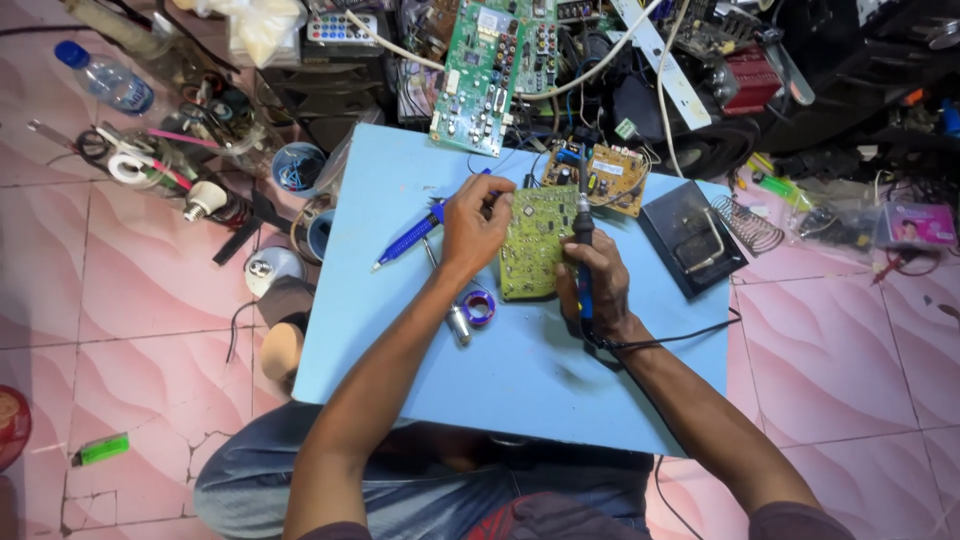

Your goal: Desoldering and inspecting components on a circuit board using a soldering iron and a desoldering pump at an electronics repair station.

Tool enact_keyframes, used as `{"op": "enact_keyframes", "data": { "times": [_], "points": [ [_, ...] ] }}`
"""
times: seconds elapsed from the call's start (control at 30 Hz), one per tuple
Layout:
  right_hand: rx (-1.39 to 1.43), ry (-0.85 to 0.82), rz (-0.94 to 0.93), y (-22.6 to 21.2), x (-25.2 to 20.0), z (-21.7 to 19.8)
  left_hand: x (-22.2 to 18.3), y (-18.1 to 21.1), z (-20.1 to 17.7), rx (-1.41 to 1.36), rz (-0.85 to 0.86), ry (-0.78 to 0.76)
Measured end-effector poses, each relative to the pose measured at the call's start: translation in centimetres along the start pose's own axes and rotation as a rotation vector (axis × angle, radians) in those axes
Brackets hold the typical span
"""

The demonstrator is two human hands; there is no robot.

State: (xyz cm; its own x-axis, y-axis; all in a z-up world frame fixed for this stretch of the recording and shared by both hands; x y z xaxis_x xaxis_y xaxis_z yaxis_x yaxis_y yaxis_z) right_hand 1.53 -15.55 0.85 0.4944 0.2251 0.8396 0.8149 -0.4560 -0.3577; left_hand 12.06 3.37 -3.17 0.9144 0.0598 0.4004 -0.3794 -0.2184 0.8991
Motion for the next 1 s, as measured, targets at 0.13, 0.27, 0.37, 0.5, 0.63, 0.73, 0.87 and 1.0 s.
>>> {"op": "enact_keyframes", "data": {
  "times": [0.13,0.27,0.37,0.5,0.63,0.73,0.87,1.0],
  "points": [
    [-0.025,-0.019,-0.003,-0.2,0.0,-0.7,-0.2,0.9,0.8,-0.021,-0.023,-0.029],
    [-0.031,-0.028,0.026,0.2,0.2,-1.4,-0.1,1.7,2.0,-0.009,-0.017,-0.1],
    [-0.021,-0.035,0.02,0.0,-0.1,-1.6,-0.5,1.4,2.2,0.027,0.013,-0.096],
    [-0.033,-0.051,0.009,0.1,-0.1,-1.5,-0.4,-0.1,2.7,0.037,0.023,-0.109],
    [-0.034,-0.075,0.005,-0.3,1.0,-1.1,0.0,1.4,2.1,0.077,0.055,-0.109],
    [-0.02,-0.076,0.035,0.1,0.2,-1.2,-0.4,1.5,2.4,0.091,0.049,-0.147],
    [-0.008,-0.072,0.052,0.7,0.1,-1.3,-0.4,0.6,3.0,0.082,0.026,-0.19],
    [-0.002,-0.071,0.077,0.9,-0.2,-1.4,-0.5,0.7,3.0,0.051,-0.009,-0.216]
  ]
}}
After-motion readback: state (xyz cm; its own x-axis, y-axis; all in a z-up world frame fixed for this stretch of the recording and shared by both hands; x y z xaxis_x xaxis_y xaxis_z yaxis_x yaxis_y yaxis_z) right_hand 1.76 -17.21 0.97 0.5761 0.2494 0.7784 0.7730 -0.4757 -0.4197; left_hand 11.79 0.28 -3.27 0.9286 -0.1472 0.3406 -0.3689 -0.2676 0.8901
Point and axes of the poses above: each hand's wrist, its own x-axis towards the middle knuckle, its own z-axis out of the palm, y = z × x, the point moved 10 cm from there along x, towards the middle knuckle, and after that the axes turned 1 degree about -y, right-handed, at the moved point
